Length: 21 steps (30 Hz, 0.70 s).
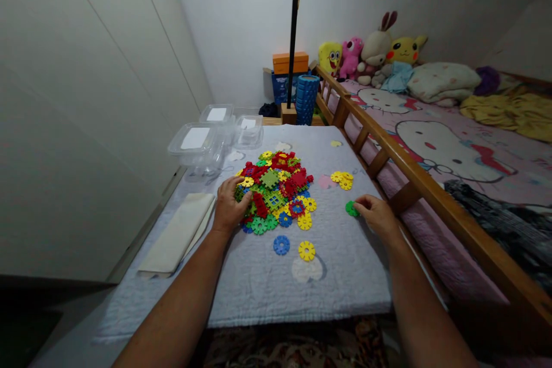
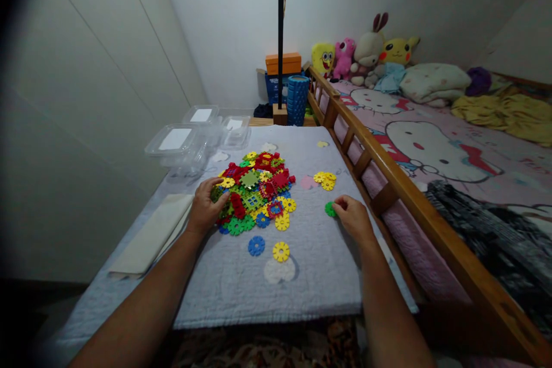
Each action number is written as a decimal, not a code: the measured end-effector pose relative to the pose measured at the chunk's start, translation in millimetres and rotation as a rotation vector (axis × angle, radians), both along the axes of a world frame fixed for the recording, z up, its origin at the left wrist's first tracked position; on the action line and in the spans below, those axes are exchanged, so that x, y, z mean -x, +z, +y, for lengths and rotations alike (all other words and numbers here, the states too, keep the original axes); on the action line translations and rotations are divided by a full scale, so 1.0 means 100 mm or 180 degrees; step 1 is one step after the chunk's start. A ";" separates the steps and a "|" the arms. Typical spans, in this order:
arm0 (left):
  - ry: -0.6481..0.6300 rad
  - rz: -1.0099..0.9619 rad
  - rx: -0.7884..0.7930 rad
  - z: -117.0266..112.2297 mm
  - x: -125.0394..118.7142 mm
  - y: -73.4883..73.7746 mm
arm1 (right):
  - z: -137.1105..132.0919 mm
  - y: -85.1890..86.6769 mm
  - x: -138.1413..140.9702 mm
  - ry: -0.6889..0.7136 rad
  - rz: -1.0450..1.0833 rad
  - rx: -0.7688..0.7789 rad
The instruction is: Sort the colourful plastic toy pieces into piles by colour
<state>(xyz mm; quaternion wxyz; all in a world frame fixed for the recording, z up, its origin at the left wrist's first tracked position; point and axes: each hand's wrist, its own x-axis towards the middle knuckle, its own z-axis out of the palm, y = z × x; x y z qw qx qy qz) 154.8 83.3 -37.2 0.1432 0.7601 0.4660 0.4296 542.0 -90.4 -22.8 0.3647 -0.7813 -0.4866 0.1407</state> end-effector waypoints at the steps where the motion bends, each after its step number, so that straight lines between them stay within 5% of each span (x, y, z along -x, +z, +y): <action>1: -0.0003 -0.0003 -0.0008 0.00 0.00 0.00 | 0.00 -0.01 0.00 -0.0056 -0.0140 0.0013; 8: 0.0016 0.0002 0.0012 0.01 0.01 -0.01 | 0.09 0.10 0.09 -0.0316 -0.0960 -0.0348; 15: 0.0053 0.0028 0.0056 0.01 0.01 -0.01 | 0.37 0.26 0.89 0.1423 -0.0742 -0.0138; 21: 0.0044 0.0015 0.0106 0.01 0.02 0.00 | 0.48 0.15 1.30 0.1713 -0.1180 -0.0103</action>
